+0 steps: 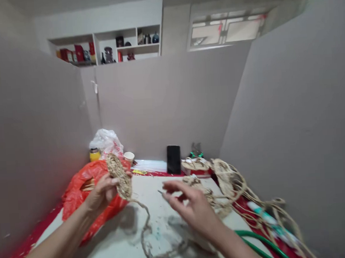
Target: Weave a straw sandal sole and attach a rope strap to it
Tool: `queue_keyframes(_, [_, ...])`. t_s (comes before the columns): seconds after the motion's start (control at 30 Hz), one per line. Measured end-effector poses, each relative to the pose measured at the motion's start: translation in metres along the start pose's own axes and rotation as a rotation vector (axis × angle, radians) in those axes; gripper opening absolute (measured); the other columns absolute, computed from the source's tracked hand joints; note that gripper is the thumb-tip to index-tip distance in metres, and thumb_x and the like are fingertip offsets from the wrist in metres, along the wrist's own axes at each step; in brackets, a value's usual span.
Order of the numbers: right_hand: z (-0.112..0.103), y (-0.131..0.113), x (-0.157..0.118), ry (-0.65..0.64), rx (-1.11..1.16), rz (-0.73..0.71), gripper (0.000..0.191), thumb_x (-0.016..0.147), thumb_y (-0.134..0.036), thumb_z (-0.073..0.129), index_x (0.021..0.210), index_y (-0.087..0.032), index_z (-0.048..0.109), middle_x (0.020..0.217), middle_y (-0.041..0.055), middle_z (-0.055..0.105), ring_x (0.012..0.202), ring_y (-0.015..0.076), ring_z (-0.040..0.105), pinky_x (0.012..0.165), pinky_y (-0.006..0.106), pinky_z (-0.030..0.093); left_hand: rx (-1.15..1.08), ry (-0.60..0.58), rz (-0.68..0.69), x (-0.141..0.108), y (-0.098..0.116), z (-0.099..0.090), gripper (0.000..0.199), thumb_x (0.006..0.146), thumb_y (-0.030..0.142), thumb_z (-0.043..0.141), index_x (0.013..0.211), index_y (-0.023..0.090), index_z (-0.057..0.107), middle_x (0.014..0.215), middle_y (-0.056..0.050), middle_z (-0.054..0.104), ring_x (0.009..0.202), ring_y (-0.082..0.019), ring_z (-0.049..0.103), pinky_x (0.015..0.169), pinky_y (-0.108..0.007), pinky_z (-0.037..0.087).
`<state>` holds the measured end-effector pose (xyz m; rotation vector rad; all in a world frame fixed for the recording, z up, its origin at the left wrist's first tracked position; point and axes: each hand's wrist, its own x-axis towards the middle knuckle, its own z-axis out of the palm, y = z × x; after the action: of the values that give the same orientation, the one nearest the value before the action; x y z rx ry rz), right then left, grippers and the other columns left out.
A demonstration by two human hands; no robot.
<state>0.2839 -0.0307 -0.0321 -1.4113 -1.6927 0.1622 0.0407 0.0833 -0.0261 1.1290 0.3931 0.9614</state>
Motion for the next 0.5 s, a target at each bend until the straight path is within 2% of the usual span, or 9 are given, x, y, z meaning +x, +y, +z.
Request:
queue_keyframes(0.07, [-0.022, 0.014, 0.010, -0.066, -0.173, 0.149, 0.028, 0.093, -0.038, 0.043, 0.106, -0.021, 0.061, 0.101, 0.0051, 0.071, 0.088, 0.0154, 0.065, 0.070, 0.022, 0.050, 0.067, 0.070, -0.020, 0.008, 0.000, -0.009, 0.030, 0.072, 0.022, 0.070, 0.101, 0.015, 0.068, 0.103, -0.010, 0.072, 0.098, -0.024, 0.065, 0.083, -0.030, 0.050])
queue_keyframes(0.13, [-0.040, 0.029, 0.011, -0.145, -0.288, 0.221, 0.023, 0.091, -0.034, 0.045, 0.092, -0.020, 0.064, 0.091, 0.0034, 0.071, 0.081, 0.0151, 0.065, 0.068, 0.022, 0.047, 0.107, 0.098, -0.077, 0.015, -0.002, -0.016, 0.029, 0.071, 0.022, 0.071, 0.099, 0.015, 0.069, 0.102, -0.009, 0.073, 0.096, -0.023, 0.066, 0.083, -0.028, 0.051])
queue_keyframes(0.2, [-0.052, 0.041, 0.001, -0.250, -0.405, 0.282, 0.015, 0.084, -0.026, 0.053, 0.076, -0.020, 0.065, 0.075, 0.0021, 0.070, 0.069, 0.0159, 0.064, 0.060, 0.023, 0.042, 0.116, 0.102, -0.135, 0.018, -0.005, -0.021, 0.027, 0.071, 0.022, 0.070, 0.097, 0.015, 0.070, 0.102, -0.010, 0.073, 0.092, -0.022, 0.067, 0.080, -0.028, 0.053])
queue_keyframes(0.27, [-0.058, 0.051, -0.015, -0.346, -0.536, 0.342, 0.012, 0.076, -0.020, 0.057, 0.068, -0.019, 0.064, 0.067, 0.0033, 0.068, 0.063, 0.0175, 0.062, 0.055, 0.025, 0.036, 0.097, 0.100, -0.177, 0.020, -0.009, -0.022, 0.025, 0.071, 0.020, 0.070, 0.096, 0.014, 0.071, 0.102, -0.011, 0.073, 0.087, -0.022, 0.068, 0.076, -0.028, 0.054])
queue_keyframes(0.4, [-0.069, 0.061, -0.048, -0.480, -0.762, 0.443, 0.013, 0.071, -0.011, 0.054, 0.069, -0.017, 0.066, 0.075, 0.0117, 0.071, 0.073, 0.0261, 0.066, 0.058, 0.028, 0.035, 0.038, 0.106, -0.213, 0.021, -0.013, -0.023, 0.023, 0.072, 0.017, 0.069, 0.094, 0.013, 0.070, 0.101, -0.012, 0.073, 0.081, -0.021, 0.069, 0.074, -0.029, 0.055])
queue_keyframes(0.5, [-0.078, 0.068, -0.068, -0.551, -0.849, 0.521, 0.018, 0.068, -0.006, 0.053, 0.073, -0.014, 0.068, 0.080, 0.0185, 0.072, 0.078, 0.0345, 0.068, 0.060, 0.033, 0.039, 0.015, 0.106, -0.228, 0.021, -0.013, -0.021, 0.023, 0.076, 0.020, 0.068, 0.097, 0.012, 0.068, 0.104, -0.012, 0.072, 0.087, -0.021, 0.068, 0.076, -0.028, 0.055])
